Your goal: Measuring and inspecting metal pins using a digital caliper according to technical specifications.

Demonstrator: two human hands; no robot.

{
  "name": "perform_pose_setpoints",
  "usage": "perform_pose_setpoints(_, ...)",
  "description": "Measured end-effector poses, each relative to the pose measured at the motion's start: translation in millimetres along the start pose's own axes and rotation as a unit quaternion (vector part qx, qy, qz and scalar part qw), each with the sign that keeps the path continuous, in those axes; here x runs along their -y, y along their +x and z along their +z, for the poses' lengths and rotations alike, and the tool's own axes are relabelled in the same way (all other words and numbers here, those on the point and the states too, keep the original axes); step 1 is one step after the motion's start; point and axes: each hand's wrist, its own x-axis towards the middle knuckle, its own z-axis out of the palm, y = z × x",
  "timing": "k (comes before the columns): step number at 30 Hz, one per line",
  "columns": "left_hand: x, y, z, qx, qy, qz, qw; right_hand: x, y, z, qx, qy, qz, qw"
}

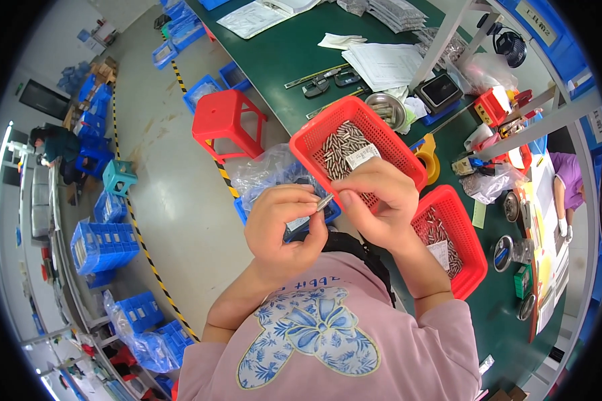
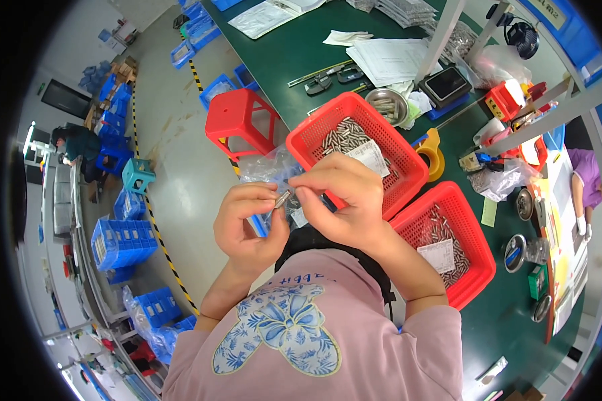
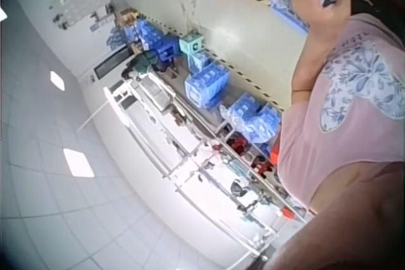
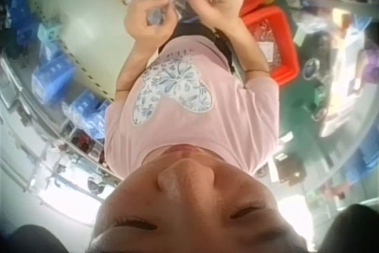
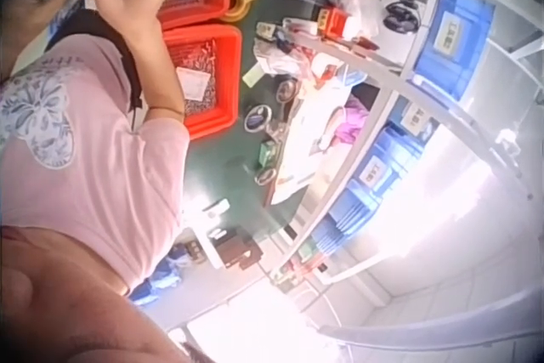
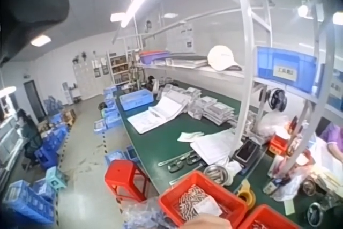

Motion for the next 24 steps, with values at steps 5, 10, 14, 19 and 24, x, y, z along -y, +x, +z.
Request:
perform_pose_setpoints(5,1.0,2.2,0.8,0.010,0.028,0.022,0.999,-0.5,6.4,-3.4,0.020,-0.050,-0.068,0.996)
perform_pose_setpoints(10,1.2,3.5,0.4,0.029,0.048,0.025,0.998,-0.3,10.3,-10.0,0.117,-0.118,-0.107,0.980)
perform_pose_setpoints(14,0.7,1.6,-2.1,0.050,0.039,0.011,0.998,-8.9,7.5,-12.4,0.088,-0.145,-0.059,0.984)
perform_pose_setpoints(19,2.5,-2.6,-3.0,0.026,-0.032,-0.051,0.998,-20.7,5.2,-23.0,0.032,-0.171,0.039,0.984)
perform_pose_setpoints(24,2.7,-5.7,-7.3,0.005,-0.319,-0.314,0.894,-17.0,5.8,-22.5,0.078,-0.152,0.021,0.985)
